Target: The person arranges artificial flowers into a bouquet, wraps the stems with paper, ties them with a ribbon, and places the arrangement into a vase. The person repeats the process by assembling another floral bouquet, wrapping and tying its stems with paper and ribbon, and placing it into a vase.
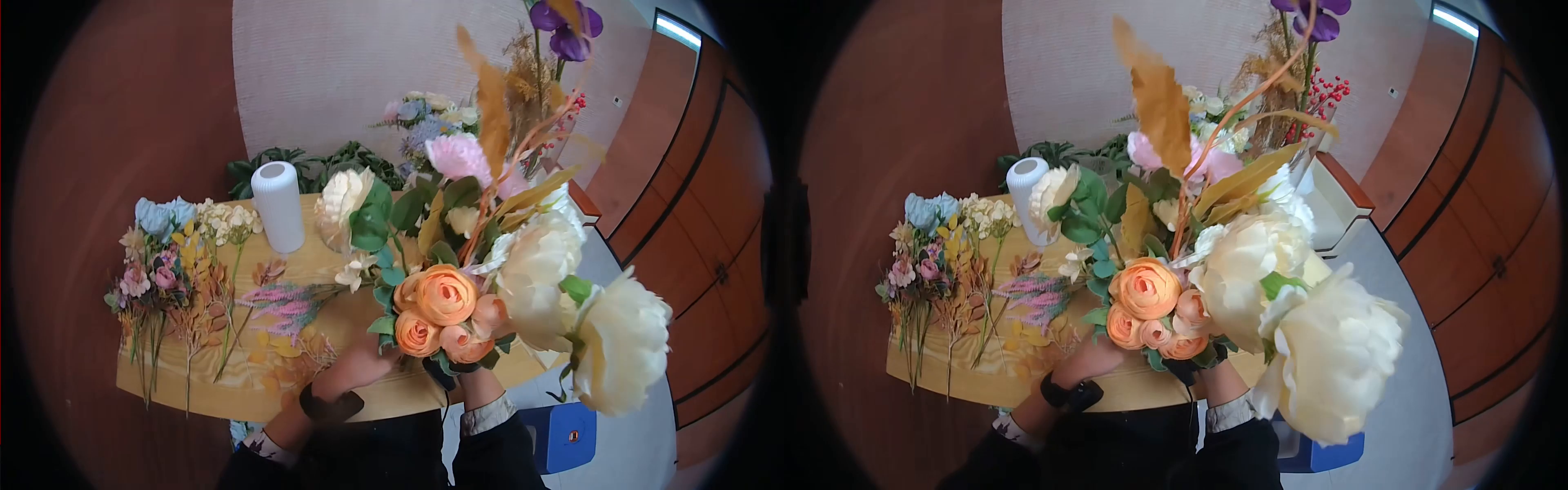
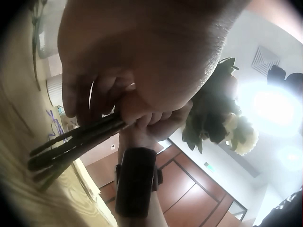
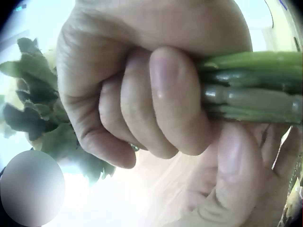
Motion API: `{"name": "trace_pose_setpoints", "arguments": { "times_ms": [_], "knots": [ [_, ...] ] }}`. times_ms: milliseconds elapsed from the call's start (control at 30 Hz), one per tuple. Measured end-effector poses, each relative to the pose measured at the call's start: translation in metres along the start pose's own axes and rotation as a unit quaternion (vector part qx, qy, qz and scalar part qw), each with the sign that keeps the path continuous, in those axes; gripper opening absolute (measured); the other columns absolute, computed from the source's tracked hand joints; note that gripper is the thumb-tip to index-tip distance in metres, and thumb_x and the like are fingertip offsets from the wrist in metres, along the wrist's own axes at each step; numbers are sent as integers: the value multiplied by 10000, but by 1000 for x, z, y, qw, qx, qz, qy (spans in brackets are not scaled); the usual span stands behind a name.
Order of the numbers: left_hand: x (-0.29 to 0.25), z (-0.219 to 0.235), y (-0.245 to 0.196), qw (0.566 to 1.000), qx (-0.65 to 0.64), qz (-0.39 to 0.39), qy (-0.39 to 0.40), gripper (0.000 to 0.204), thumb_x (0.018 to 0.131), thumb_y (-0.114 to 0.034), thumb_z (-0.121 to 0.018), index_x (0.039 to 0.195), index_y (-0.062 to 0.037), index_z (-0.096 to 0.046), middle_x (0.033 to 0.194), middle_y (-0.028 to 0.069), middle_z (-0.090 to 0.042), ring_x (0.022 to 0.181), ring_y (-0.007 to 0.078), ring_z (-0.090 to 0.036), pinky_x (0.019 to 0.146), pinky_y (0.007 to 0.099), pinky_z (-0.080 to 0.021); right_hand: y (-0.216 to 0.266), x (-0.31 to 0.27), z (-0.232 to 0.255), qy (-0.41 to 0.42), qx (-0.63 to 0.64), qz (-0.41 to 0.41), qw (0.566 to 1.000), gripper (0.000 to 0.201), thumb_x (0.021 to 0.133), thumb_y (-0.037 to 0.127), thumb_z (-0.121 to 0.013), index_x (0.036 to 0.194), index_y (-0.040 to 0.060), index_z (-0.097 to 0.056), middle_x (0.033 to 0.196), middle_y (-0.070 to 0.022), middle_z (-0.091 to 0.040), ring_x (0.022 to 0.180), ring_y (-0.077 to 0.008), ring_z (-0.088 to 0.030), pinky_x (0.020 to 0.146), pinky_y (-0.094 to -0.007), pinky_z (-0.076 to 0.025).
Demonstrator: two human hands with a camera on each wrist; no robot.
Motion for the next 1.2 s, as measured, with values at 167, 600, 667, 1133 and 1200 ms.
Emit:
{"name": "trace_pose_setpoints", "arguments": {
  "times_ms": [167,600,667,1133,1200],
  "knots": [
    [-6,40,-33,984,-81,40,-151,413,699,3,-633,1091,17,-502,989,159,-565,903,246,-566,787,322,-461,1,2,5,-7,-4,-16,1000,282,860,240,-562,1043,27,-537,909,-50,-582,851,-101,-530,736,-254,-448],
    [-1,76,-101,910,-203,-159,-324,719,605,-96,-788,1176,1,-362,1057,129,-478,877,197,-539,751,290,-449,-9,7,-1,5,-80,-50,996,290,868,253,-555,1051,30,-533,910,-50,-580,855,-100,-527,741,-256,-446],
    [3,76,-101,899,-233,-162,-334,727,606,-70,-774,1204,1,-367,1107,140,-459,942,220,-521,768,301,-447,-13,-7,5,4,-88,-44,995,291,869,255,-554,1052,30,-533,910,-51,-579,856,-100,-526,742,-256,-446],
    [-6,90,-86,829,-430,-211,-290,483,747,70,-613,1065,-63,-275,1117,179,-448,900,193,-569,748,274,-480,-8,-6,8,-13,-103,-14,994,299,877,269,-547,1059,33,-528,912,-52,-577,860,-98,-522,747,-258,-444],
    [-13,94,-85,829,-404,-230,-310,449,782,75,-562,1078,-61,-254,1059,183,-475,835,242,-607,721,319,-506,-14,-9,4,-15,-105,-12,994,300,878,271,-546,1060,33,-528,913,-52,-576,860,-98,-522,748,-258,-443]
  ]
}}
Point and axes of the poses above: each hand's wrist, its own x-axis towards the middle knuckle, its own z-axis out of the back of the hand, y = z × x, the point moved 7 cm from there along x, towards the middle knuckle
